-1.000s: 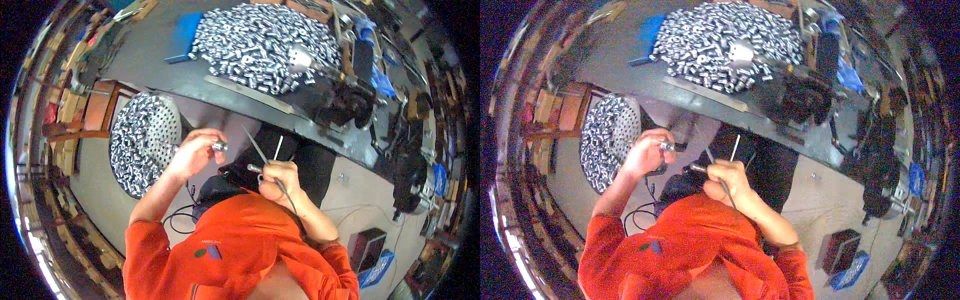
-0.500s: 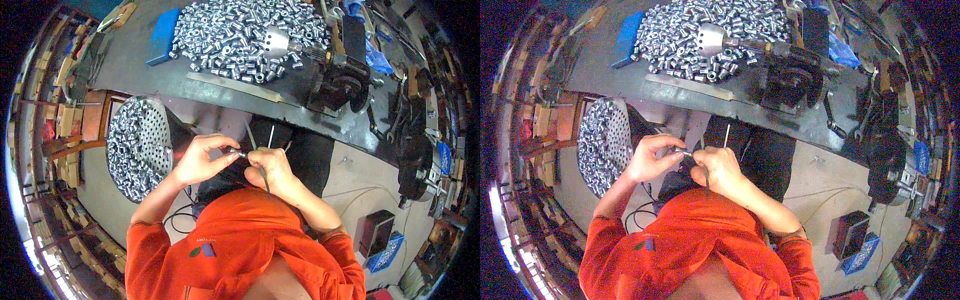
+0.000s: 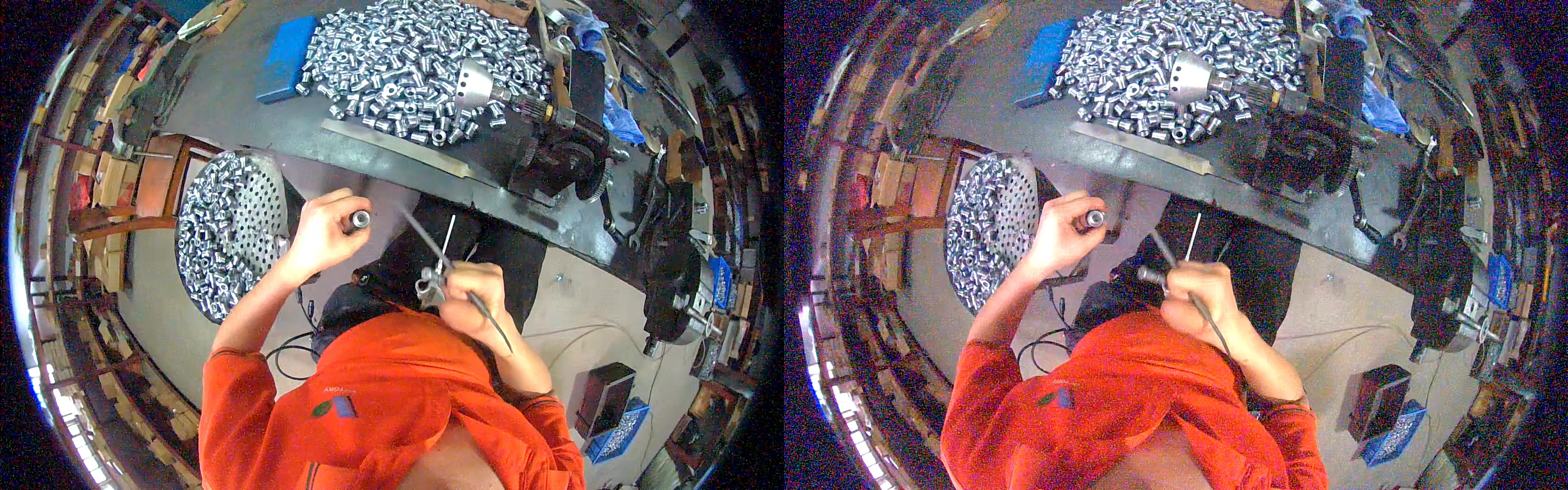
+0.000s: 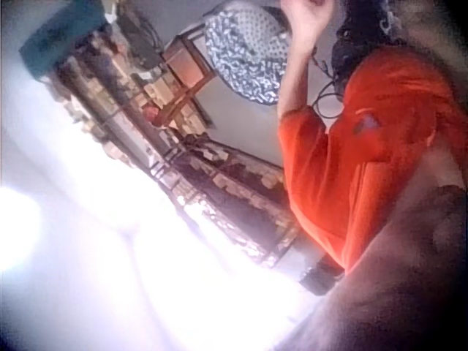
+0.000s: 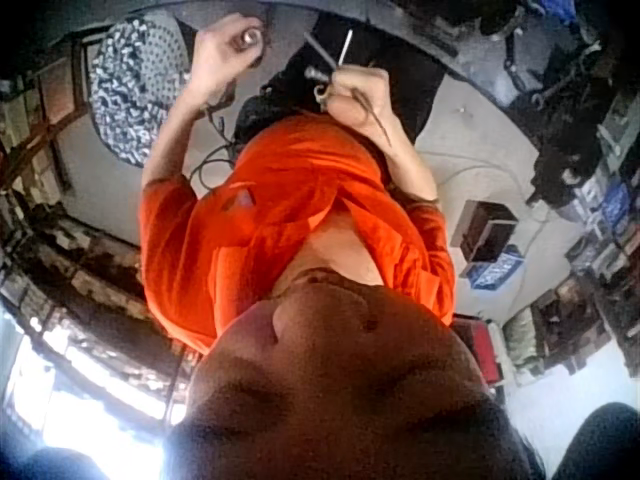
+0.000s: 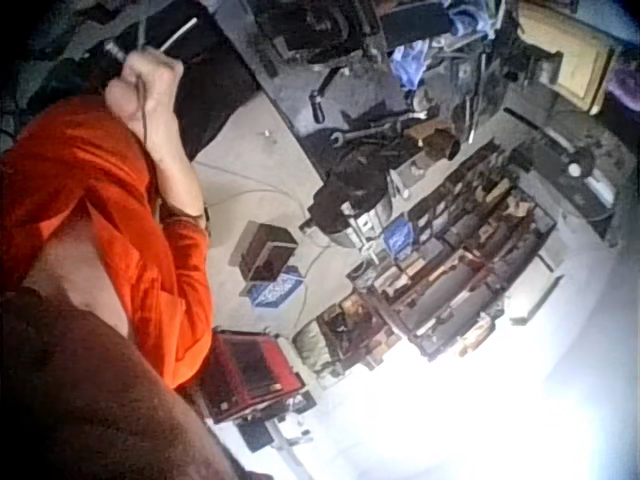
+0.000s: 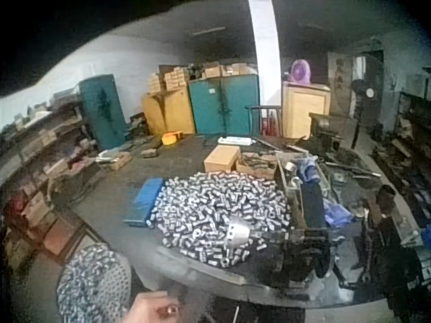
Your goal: The person picks up small metal cylinders from a large pile on a workbench, uses a hand tool to clean the internal edges of each cylinder one at a time, and then drops the processed cylinders into a metal bowl.
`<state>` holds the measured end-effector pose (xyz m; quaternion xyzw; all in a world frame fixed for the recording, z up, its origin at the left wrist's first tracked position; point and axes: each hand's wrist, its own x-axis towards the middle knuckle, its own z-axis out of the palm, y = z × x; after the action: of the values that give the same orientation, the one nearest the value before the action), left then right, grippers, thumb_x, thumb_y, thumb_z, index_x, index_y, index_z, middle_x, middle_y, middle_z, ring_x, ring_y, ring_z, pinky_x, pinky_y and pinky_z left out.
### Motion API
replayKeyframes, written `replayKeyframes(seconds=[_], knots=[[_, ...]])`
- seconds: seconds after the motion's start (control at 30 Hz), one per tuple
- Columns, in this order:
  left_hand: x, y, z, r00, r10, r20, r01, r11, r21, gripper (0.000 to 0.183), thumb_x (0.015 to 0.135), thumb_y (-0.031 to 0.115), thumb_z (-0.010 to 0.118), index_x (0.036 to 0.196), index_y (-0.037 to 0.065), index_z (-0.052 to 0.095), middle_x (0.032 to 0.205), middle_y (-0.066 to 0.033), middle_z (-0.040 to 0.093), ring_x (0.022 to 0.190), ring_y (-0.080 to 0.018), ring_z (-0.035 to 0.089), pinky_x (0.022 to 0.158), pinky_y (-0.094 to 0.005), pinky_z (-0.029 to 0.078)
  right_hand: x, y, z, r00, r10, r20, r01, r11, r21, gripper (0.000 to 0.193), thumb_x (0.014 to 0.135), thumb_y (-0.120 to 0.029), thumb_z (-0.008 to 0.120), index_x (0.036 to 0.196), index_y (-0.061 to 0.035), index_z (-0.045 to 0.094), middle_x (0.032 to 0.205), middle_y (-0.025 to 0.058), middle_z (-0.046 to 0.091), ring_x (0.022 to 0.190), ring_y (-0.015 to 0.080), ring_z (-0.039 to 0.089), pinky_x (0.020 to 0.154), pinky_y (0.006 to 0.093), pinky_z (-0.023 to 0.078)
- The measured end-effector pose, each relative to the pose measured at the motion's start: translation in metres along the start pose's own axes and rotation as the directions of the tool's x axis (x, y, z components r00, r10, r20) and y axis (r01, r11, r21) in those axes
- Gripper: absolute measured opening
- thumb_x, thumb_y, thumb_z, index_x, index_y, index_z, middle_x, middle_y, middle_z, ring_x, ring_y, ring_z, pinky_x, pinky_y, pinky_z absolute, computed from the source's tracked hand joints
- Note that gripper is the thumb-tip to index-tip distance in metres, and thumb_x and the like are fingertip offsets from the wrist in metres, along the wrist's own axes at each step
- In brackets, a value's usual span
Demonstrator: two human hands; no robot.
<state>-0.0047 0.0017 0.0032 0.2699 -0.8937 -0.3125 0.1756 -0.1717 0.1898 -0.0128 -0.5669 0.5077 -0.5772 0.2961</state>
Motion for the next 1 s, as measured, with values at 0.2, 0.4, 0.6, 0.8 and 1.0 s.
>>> replayKeyframes(seconds=[0.2,0.4,0.6,0.8,1.0], knots=[[-0.003,-0.008,0.007,0.992,0.126,-0.024,-0.121,0.978,0.169,0.024,0.056,0.007,0.065,0.080,0.006,0.063,0.069,-0.0082,0.051,0.065,-0.0297,0.056,0.055,-0.0396,0.045,-0.002,-0.016,0.008,0.995,-0.062,0.082,0.054,0.994,0.098,0.033,0.062,-0.013,0.060,0.056,-0.0065,0.029,0.052,0.0064,0.028,0.042,0.0248,0.034,0.041,0.0365,0.023],[-0.002,-0.002,0.009,0.968,0.249,0.035,-0.251,0.945,0.212,0.025,0.055,0.008,0.066,0.080,0.007,0.062,0.071,-0.0083,0.051,0.067,-0.0292,0.056,0.058,-0.0398,0.046,0.007,-0.006,0.015,0.987,0.065,0.148,-0.083,0.989,0.122,0.029,0.064,-0.011,0.059,0.058,-0.0058,0.032,0.055,0.0075,0.031,0.045,0.0252,0.034,0.044,0.0359,0.026],[0.012,-0.006,0.024,0.961,0.270,0.062,-0.276,0.946,0.167,0.031,0.055,0.011,0.067,0.085,0.006,0.063,0.073,-0.0096,0.054,0.067,-0.0310,0.057,0.058,-0.0403,0.047,0.015,0.006,0.026,0.984,-0.132,0.117,0.161,0.943,-0.290,0.025,0.061,-0.012,0.065,0.059,-0.0073,0.041,0.056,0.0084,0.041,0.048,0.0288,0.047,0.044,0.0407,0.039],[0.091,-0.040,0.009,0.925,0.297,-0.238,-0.228,0.934,0.276,0.026,0.062,0.016,0.066,0.087,0.008,0.067,0.077,-0.0115,0.062,0.067,-0.0290,0.062,0.060,-0.0387,0.049,0.000,-0.007,0.009,0.973,-0.230,-0.014,0.215,0.931,-0.294,0.026,0.060,-0.011,0.064,0.056,-0.0074,0.038,0.054,0.0077,0.035,0.044,0.0259,0.043,0.040,0.0379,0.032],[0.184,-0.042,-0.047,0.948,-0.093,-0.304,-0.115,0.790,-0.602,0.047,0.080,0.006,0.062,0.122,-0.005,0.046,0.085,-0.0088,0.063,0.063,-0.0103,0.059,0.058,-0.0227,0.047,0.000,-0.004,0.017,0.977,-0.203,-0.062,0.185,0.958,-0.220,0.027,0.060,-0.006,0.057,0.052,-0.0070,0.031,0.050,0.0055,0.031,0.038,0.0220,0.035,0.038,0.0329,0.026]])
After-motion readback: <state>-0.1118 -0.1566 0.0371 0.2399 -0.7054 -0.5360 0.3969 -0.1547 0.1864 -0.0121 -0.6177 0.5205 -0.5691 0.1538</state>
